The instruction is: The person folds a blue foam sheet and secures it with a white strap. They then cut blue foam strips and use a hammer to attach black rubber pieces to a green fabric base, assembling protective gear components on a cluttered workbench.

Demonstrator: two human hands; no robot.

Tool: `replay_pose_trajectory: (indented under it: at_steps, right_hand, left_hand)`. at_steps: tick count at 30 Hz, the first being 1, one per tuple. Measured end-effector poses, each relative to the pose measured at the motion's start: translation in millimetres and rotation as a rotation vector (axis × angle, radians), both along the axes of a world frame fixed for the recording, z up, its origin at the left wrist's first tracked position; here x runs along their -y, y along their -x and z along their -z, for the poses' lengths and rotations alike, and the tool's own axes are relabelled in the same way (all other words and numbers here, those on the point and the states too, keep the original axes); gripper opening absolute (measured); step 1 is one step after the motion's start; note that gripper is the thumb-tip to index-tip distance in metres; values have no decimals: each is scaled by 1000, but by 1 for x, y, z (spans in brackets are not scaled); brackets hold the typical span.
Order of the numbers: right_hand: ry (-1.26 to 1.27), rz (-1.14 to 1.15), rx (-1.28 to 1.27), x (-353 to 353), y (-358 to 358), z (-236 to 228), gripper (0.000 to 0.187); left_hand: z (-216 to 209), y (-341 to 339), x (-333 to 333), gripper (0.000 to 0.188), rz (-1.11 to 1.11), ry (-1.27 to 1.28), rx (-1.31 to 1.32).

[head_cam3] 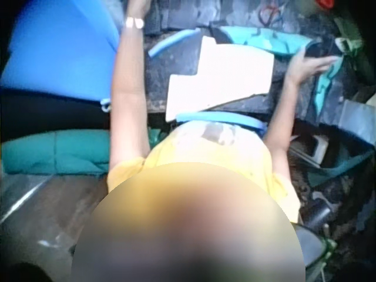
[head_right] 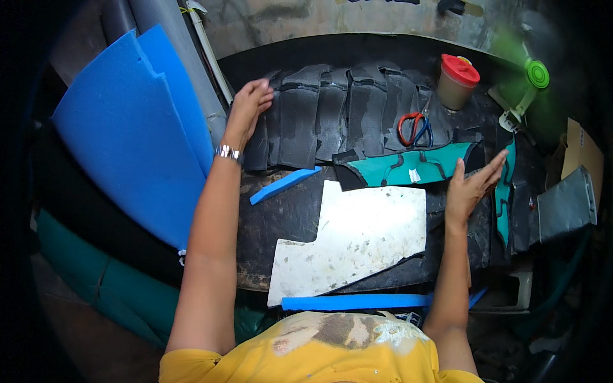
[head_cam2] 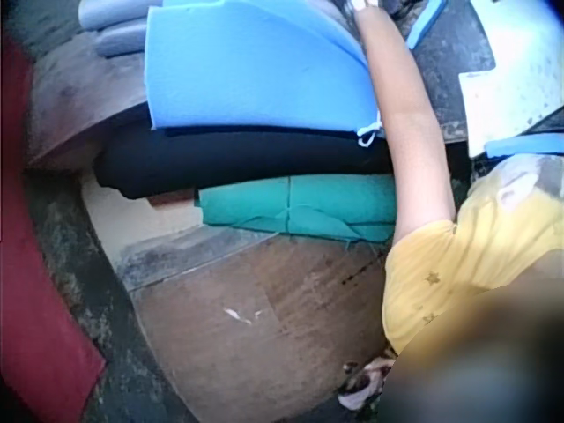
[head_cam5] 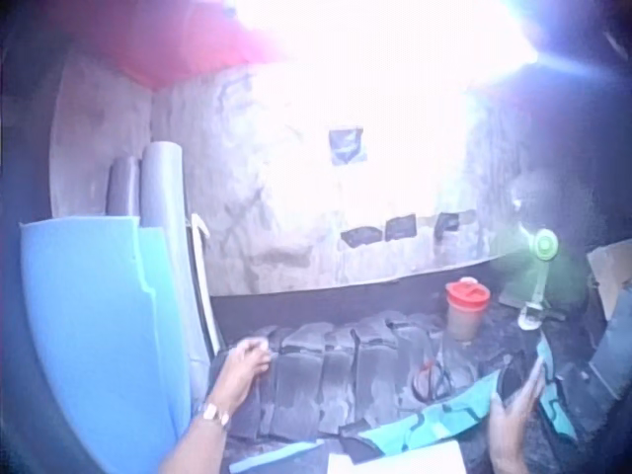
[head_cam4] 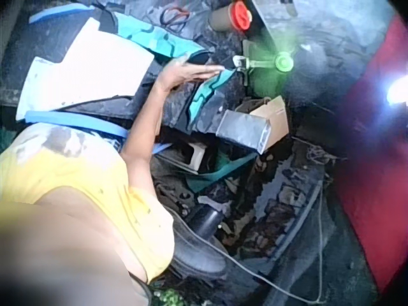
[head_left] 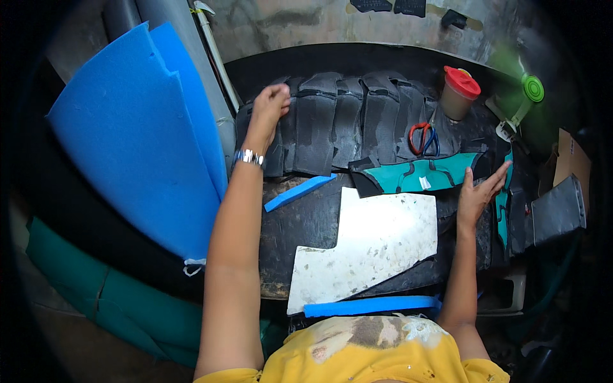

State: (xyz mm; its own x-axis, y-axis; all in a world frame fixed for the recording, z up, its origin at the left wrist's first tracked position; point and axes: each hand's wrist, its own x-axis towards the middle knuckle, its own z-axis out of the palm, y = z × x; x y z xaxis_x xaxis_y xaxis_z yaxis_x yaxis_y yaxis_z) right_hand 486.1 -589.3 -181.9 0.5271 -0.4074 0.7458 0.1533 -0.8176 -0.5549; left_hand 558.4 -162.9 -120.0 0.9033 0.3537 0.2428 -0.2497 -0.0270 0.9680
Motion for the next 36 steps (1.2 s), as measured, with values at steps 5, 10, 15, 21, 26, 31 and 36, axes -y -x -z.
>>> replay_pose_trajectory:
  at_steps: [5, 10, 15, 21, 26, 31, 36]
  right_hand:
    - [334, -517, 20, -72, -17, -36, 71]
    - [84, -1057, -123, -164, -82, -41, 90]
    - [115, -912, -270, -206, -113, -16, 94]
    - [95, -897, -323, -201, -120, -13, 97]
    - [-13, -968, -508, -188, -125, -35, 91]
    - [-176, -984, -180, -149, -42, -42, 69]
    - [114, -563, -391, 2, 82, -44, 11]
  left_hand:
    - [-23, -63, 14, 45, -44, -290, -296]
    - [-22, -73, 19, 41, -84, -537, -366]
    - [-23, -60, 21, 40, -66, -541, -467]
    - [-49, -21, 37, 31, 101, -281, -392]
    - [-84, 38, 43, 18, 460, 186, 219]
    - [-118, 117, -1, 37, -92, -268, 526]
    - [-131, 217, -9, 49, -426, -1400, 580]
